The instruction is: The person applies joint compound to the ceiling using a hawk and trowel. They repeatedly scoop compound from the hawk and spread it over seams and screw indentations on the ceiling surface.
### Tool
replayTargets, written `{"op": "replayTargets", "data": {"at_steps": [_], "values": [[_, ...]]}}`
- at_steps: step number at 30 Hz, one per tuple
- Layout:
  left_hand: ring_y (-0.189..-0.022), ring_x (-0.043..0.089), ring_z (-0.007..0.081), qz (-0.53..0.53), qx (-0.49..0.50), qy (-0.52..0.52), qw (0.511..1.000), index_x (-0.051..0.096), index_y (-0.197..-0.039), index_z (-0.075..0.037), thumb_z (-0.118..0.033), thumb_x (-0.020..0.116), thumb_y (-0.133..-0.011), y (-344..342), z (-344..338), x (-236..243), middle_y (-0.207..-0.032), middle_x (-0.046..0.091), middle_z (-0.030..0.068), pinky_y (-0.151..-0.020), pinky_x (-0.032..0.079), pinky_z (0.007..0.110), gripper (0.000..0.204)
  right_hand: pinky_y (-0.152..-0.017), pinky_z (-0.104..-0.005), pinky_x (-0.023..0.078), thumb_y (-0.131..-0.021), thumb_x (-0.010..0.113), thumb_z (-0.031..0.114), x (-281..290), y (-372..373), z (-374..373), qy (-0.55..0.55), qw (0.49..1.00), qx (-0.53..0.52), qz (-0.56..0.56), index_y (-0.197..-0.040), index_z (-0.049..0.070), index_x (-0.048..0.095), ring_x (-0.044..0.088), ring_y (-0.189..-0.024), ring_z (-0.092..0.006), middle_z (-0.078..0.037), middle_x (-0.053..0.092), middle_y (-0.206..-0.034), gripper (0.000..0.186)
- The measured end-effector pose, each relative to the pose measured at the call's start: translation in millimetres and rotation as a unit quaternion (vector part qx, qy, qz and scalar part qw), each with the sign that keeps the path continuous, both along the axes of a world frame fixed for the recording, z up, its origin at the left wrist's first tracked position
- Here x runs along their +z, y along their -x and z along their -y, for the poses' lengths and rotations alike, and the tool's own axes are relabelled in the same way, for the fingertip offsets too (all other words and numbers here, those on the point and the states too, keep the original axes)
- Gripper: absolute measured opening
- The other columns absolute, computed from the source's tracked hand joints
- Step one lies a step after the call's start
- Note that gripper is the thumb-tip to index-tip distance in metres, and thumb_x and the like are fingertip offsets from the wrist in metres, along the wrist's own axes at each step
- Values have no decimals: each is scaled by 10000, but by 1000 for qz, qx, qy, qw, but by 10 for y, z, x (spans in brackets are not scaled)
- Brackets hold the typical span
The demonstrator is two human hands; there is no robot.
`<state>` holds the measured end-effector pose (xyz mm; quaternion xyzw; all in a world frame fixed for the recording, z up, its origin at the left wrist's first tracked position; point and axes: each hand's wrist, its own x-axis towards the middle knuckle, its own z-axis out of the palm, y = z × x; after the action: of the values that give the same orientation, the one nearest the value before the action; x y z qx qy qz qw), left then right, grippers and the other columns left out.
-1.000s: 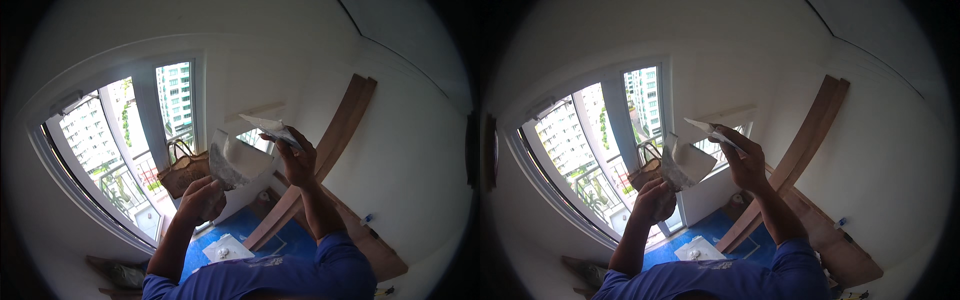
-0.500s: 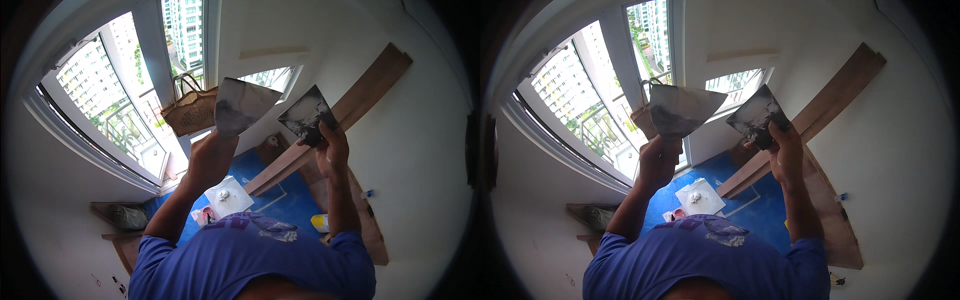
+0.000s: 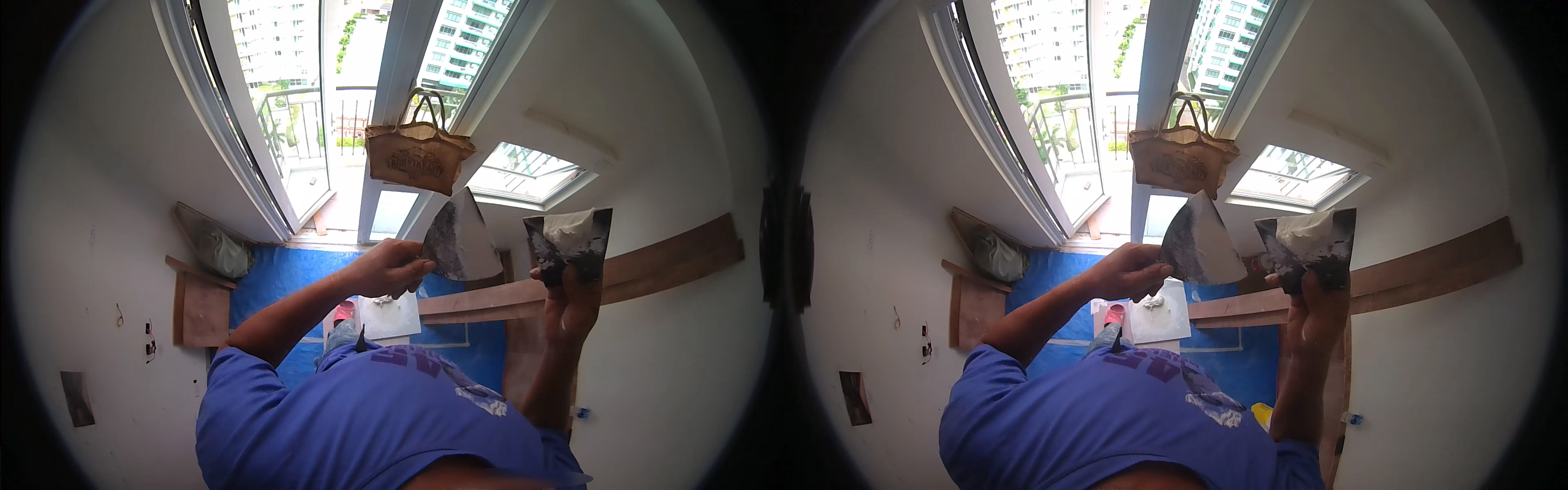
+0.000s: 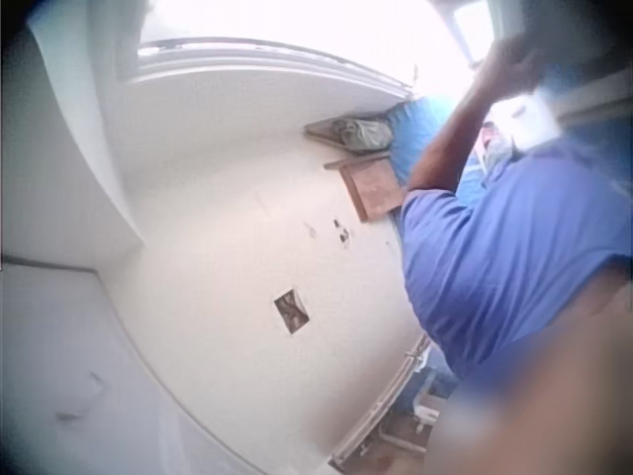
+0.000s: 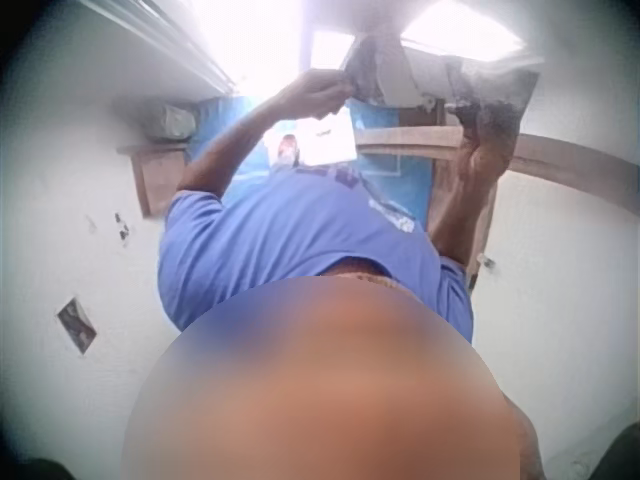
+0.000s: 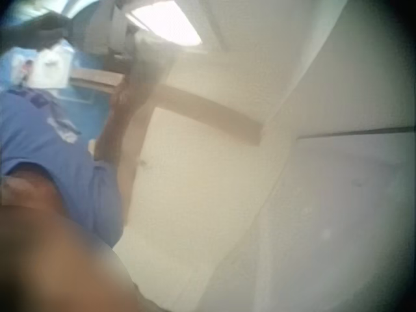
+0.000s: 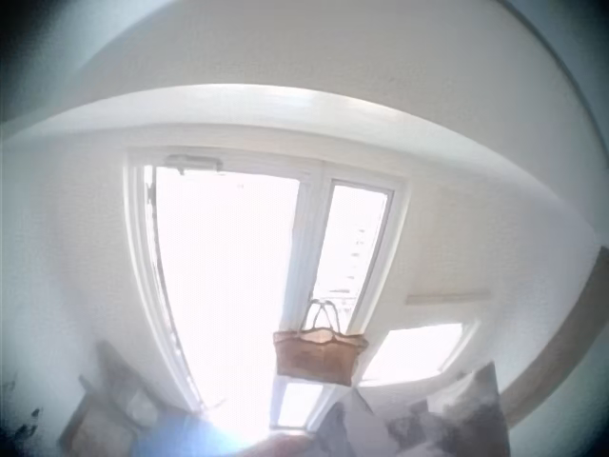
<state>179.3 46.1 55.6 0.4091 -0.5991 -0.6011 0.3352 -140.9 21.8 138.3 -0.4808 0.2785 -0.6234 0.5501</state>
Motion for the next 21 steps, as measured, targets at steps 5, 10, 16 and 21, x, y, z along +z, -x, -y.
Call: {"op": "replayTargets", "data": {"at_steps": [5,10,16,21], "values": [[-464,531,73,-318,-58,-95,942,590,-966,-43,-397,568,-1082,53,-212,113,-685,612,44,-401,420,237,374,-1029,-461,550,-991,565,-56,-4,-248,206,282,887,-22,-366,-1353,-56,559,675,-1206,-367,-257,672,-1304,362],[-442,511,74,-321,-35,-55,945,590,-967,-35,-381,550,-1092,15,-266,226,-664,584,33,-395,411,239,370,-1018,-469,566,-885,490,-192,-57,-328,373,395,793,37,-461,-1371,31,607,654,-1243,-410,-269,640,-1350,548],[-459,509,65,-242,35,-40,969,597,-962,-21,-357,548,-1090,-328,-254,493,-629,560,10,-406,406,240,363,-1059,-476,541,-830,488,-225,437,-146,636,443,677,-36,-587,-1317,100,682,620,-1283,-355,-149,660,-1348,617],[-450,532,66,-84,96,34,991,621,-984,8,-343,546,-1087,-332,-49,731,-656,605,42,-397,409,231,374,-1051,-464,496,-889,704,76,929,-214,322,533,518,-84,-664,-1298,205,706,585,-1335,-289,-62,646,-1394,428]]}}
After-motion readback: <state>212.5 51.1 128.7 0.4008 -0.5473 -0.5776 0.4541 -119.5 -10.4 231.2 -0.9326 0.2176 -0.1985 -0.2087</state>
